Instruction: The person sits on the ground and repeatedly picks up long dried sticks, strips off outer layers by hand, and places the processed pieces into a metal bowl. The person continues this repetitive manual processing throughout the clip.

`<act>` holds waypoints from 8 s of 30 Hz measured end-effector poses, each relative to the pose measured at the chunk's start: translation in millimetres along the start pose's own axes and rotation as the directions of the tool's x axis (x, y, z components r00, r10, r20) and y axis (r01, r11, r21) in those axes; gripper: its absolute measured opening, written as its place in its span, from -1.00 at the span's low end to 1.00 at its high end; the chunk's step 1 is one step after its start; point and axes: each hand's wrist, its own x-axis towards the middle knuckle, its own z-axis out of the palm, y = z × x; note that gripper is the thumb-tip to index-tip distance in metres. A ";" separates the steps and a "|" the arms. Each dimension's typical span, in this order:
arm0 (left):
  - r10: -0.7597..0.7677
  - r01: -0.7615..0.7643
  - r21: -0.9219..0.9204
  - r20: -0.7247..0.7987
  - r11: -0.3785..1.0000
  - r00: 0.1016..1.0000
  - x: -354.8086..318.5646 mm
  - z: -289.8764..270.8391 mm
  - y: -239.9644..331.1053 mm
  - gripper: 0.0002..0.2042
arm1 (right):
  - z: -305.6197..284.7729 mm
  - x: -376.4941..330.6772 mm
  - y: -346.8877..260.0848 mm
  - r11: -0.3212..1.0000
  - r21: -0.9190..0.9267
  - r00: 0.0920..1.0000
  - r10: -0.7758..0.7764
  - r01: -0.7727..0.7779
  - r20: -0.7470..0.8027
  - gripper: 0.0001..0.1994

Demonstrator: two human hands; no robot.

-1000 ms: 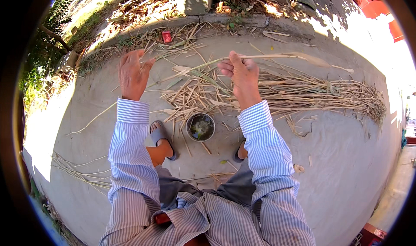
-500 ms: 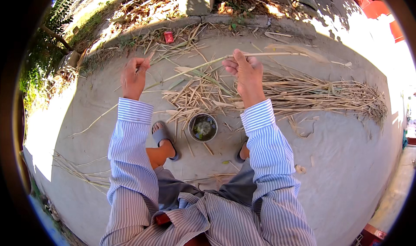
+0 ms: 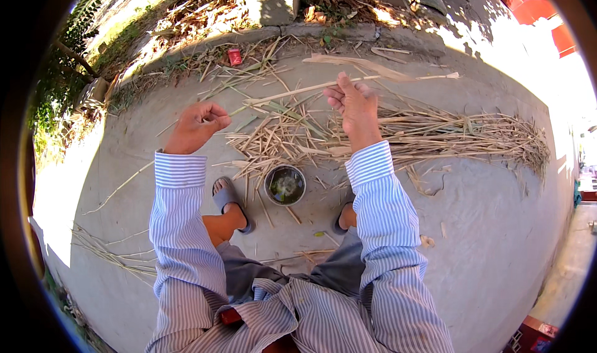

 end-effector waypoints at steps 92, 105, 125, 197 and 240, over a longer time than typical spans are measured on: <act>0.015 -0.186 -0.321 -0.469 0.929 0.883 42.8 21.2 19.0 -0.87 | 7.5 -25.3 -0.3 0.990 0.049 0.985 -0.138 0.133 0.108 -0.66; 0.256 -0.241 0.131 -0.117 0.962 0.960 24.7 64.6 22.5 -0.81 | 9.1 -23.2 -4.2 0.974 0.003 0.958 -0.224 0.227 0.179 -0.65; 0.407 -0.438 0.048 -0.474 0.898 0.781 17.6 68.1 31.5 -0.89 | 28.8 -33.8 -1.8 0.993 -0.115 0.984 -0.017 0.037 0.176 -0.61; -0.183 -0.092 -0.570 -0.405 0.816 0.896 19.4 22.6 11.1 -0.85 | 25.8 -17.6 5.8 0.997 -0.012 0.967 -0.067 0.072 0.246 -0.65; 0.127 -0.122 -0.134 0.030 0.983 0.991 18.0 49.7 -3.4 -0.88 | 17.2 -20.2 -5.1 0.980 -0.141 0.988 -0.132 0.143 0.085 -0.63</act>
